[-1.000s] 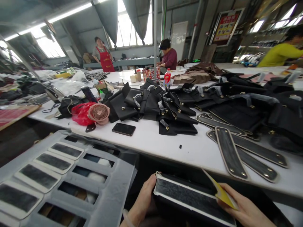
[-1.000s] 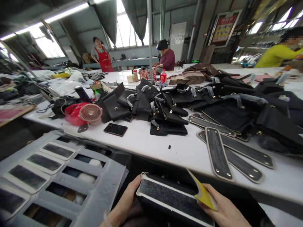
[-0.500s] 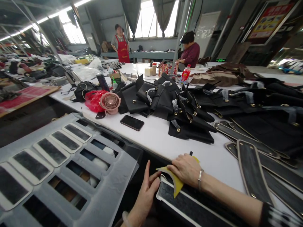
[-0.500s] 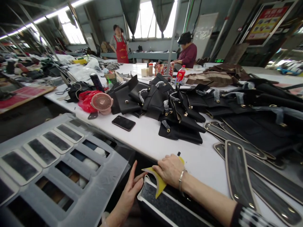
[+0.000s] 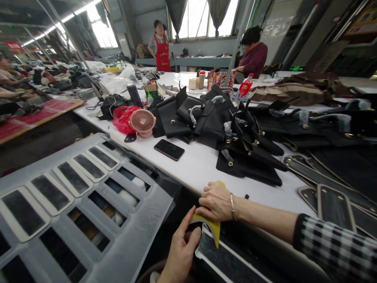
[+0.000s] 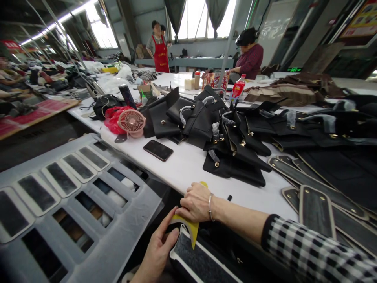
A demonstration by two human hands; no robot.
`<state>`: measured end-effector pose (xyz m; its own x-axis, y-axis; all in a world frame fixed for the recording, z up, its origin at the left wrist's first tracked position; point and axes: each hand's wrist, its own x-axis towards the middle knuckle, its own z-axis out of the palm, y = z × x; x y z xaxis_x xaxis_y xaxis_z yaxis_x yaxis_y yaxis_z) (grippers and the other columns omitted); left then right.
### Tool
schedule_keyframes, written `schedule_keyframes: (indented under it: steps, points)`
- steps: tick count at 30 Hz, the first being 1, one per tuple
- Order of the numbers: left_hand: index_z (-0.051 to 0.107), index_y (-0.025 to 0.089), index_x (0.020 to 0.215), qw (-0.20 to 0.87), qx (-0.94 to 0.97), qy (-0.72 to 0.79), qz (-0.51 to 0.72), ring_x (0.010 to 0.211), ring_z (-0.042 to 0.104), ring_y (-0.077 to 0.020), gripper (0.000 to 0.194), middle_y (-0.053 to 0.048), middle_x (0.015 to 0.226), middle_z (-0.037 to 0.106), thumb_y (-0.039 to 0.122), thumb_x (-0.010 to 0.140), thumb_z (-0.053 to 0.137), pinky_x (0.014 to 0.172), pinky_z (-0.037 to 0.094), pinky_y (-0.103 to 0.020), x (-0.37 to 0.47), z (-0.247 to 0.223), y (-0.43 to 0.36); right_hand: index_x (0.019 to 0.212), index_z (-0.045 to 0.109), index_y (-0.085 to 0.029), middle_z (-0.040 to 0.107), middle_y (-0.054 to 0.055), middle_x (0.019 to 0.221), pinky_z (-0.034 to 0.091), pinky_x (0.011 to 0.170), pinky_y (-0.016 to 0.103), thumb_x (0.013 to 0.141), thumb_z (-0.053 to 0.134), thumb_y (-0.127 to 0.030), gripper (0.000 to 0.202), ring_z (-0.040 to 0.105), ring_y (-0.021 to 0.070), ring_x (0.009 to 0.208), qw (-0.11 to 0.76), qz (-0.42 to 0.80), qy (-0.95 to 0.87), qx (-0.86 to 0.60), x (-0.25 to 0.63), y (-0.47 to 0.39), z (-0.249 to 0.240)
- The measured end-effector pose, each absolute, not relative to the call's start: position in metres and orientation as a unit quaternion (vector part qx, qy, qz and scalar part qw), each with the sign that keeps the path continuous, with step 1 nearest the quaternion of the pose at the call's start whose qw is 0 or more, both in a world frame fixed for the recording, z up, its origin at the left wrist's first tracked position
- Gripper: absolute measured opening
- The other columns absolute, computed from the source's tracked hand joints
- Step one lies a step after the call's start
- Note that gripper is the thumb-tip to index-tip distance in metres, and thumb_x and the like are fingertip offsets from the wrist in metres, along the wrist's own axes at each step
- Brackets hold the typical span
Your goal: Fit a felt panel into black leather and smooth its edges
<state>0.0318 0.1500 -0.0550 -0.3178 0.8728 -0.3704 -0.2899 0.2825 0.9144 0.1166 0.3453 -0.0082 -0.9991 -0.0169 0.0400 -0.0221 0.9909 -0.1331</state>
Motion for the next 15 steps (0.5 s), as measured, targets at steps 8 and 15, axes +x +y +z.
schedule_keyframes:
  steps: [8,15]
  points:
    - [0.058,0.017,0.128,0.479,0.267,0.629,0.551,0.104,0.064,-0.0248,0.052,-0.011,0.119,0.068,0.049,0.087,0.060,0.092,0.050,-0.031,0.033,-0.053,0.149,0.064,0.059,-0.018,0.064,0.004,0.060,0.027,0.060,0.033,0.099,0.036,-0.048,0.051,0.054,0.0150,0.057,0.053,0.069,-0.995,0.049,0.119,0.345,-0.011]
    - [0.063,0.020,0.128,0.418,0.332,0.695,0.482,0.100,0.066,-0.0252,0.049,-0.008,0.113,0.072,0.049,0.089,0.056,0.092,0.051,-0.032,0.032,-0.042,0.147,0.064,0.059,-0.019,0.063,0.003,0.059,0.026,0.059,0.034,0.099,0.036,-0.045,0.049,0.052,0.0144,0.055,0.067,0.067,-0.993,0.072,0.123,0.349,-0.014]
